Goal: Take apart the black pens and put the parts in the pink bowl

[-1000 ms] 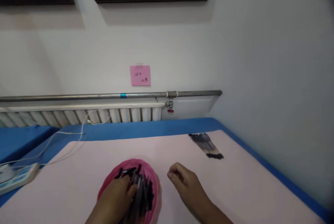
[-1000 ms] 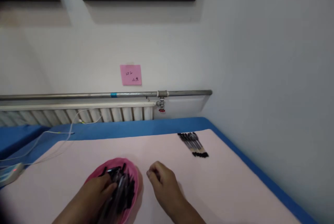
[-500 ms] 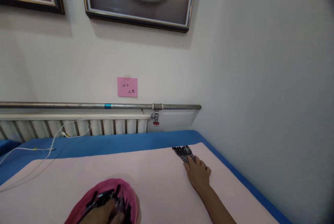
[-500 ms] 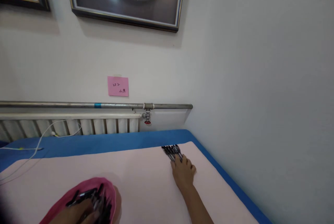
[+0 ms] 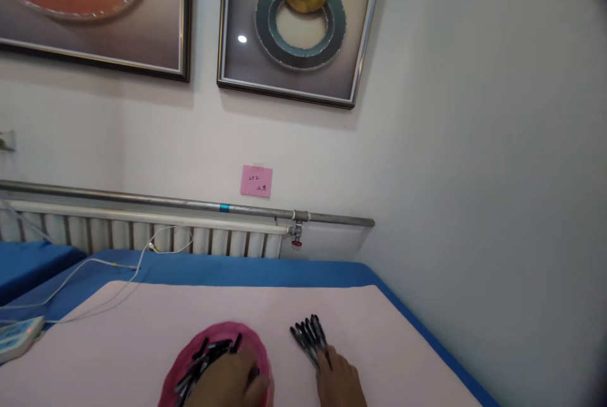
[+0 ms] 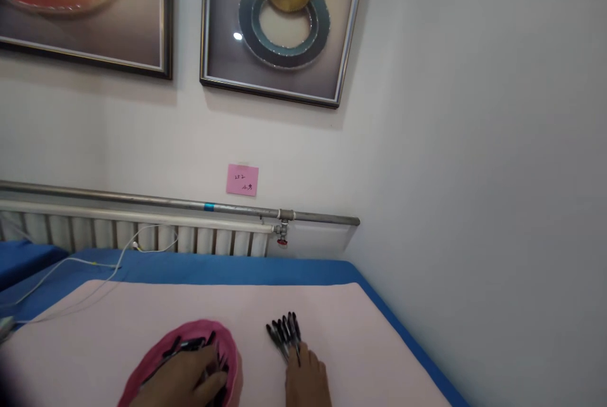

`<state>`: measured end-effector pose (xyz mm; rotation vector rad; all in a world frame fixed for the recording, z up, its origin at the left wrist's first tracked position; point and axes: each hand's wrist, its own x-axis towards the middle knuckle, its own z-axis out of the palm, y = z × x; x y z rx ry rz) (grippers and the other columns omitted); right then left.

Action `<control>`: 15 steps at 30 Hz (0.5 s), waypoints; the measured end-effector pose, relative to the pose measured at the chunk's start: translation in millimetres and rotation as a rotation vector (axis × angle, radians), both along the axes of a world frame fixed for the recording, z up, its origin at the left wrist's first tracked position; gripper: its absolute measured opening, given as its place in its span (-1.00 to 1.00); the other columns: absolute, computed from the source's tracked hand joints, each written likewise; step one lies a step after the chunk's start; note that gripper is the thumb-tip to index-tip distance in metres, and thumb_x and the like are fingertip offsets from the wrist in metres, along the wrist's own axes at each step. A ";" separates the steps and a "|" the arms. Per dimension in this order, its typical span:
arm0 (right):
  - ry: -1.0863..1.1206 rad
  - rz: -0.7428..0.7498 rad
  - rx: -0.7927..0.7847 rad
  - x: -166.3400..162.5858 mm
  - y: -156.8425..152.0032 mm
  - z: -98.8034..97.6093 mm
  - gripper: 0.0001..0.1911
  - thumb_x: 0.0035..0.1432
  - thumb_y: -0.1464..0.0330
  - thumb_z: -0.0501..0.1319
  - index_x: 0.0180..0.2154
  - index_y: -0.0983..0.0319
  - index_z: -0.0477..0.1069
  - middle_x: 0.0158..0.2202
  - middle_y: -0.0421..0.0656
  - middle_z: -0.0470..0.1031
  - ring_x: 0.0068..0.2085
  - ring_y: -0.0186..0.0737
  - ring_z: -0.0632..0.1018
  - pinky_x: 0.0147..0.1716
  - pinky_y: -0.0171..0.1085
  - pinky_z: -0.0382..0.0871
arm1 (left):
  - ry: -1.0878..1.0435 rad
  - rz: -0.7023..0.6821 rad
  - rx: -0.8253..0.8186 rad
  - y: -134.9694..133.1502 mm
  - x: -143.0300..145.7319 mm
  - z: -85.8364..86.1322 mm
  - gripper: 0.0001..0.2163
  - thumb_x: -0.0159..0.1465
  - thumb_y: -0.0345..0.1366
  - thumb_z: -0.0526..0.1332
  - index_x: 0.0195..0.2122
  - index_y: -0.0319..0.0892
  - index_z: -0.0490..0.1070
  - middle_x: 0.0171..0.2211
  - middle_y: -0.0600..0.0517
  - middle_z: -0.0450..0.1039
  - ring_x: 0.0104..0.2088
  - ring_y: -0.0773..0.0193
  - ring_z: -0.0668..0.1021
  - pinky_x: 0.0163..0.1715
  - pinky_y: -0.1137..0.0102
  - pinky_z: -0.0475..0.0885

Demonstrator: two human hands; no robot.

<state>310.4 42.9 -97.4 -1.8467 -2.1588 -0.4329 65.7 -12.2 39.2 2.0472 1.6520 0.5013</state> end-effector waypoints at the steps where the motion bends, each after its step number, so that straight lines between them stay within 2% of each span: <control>1: 0.003 0.016 -0.003 -4.9 -9.9 -3.7 -0.54 0.06 0.60 0.02 -0.05 0.20 0.45 -0.04 0.02 0.50 -0.12 0.00 0.52 -0.19 -0.15 0.31 | -0.007 -0.017 0.013 -4.4 0.3 5.9 -0.76 0.14 -0.24 0.06 -0.39 -0.13 0.53 -0.33 -0.16 0.58 -0.29 0.04 0.56 -0.33 0.32 0.26; 4: 0.039 0.060 -0.008 -12.8 -29.1 -8.4 -0.55 0.03 0.59 0.05 -0.08 0.18 0.46 -0.06 0.01 0.51 -0.14 0.01 0.53 -0.20 -0.15 0.31 | -0.015 -0.016 0.016 -15.3 3.4 18.8 -0.73 0.17 -0.20 0.04 -0.38 -0.17 0.51 -0.31 -0.17 0.58 -0.28 0.04 0.55 -0.35 0.33 0.24; 6: 0.083 0.077 -0.001 -13.3 -33.1 -6.1 -0.60 0.07 0.54 0.06 -0.08 0.15 0.46 -0.05 0.00 0.50 -0.12 0.01 0.51 -0.19 -0.15 0.30 | -0.024 0.005 0.013 -19.8 5.6 20.4 -0.73 0.18 -0.20 0.03 -0.39 -0.19 0.49 -0.33 -0.16 0.57 -0.31 0.07 0.55 -0.39 0.34 0.22; 11: 0.229 0.073 0.054 -11.0 -35.2 14.5 -0.66 0.15 0.47 0.00 -0.14 0.13 0.46 0.02 -0.04 0.45 0.03 0.05 0.40 -0.07 -0.07 0.23 | -0.139 0.063 0.039 -21.7 2.6 4.4 -0.75 0.20 -0.20 0.02 -0.45 -0.18 0.42 -0.40 -0.08 0.56 -0.37 0.15 0.53 -0.40 0.37 0.22; 13: 0.479 0.128 0.019 -14.3 -39.5 26.2 -0.69 0.21 0.36 -0.01 -0.11 0.14 0.43 -0.01 -0.04 0.47 0.00 0.01 0.42 -0.05 -0.09 0.24 | -0.275 0.092 0.045 -19.5 1.1 -4.0 -0.76 0.21 -0.21 0.02 -0.43 -0.17 0.42 -0.38 -0.06 0.55 -0.34 0.17 0.53 -0.35 0.38 0.25; 15: 0.901 0.224 -0.164 -22.2 -46.2 36.7 -0.62 0.23 0.15 -0.03 -0.09 0.17 0.41 -0.17 -0.04 0.53 -0.16 -0.07 0.50 -0.17 -0.18 0.33 | -0.514 0.132 0.012 -15.4 3.5 -12.3 -0.79 0.20 -0.18 0.06 -0.34 -0.16 0.42 -0.39 -0.02 0.53 -0.35 0.23 0.51 -0.35 0.41 0.27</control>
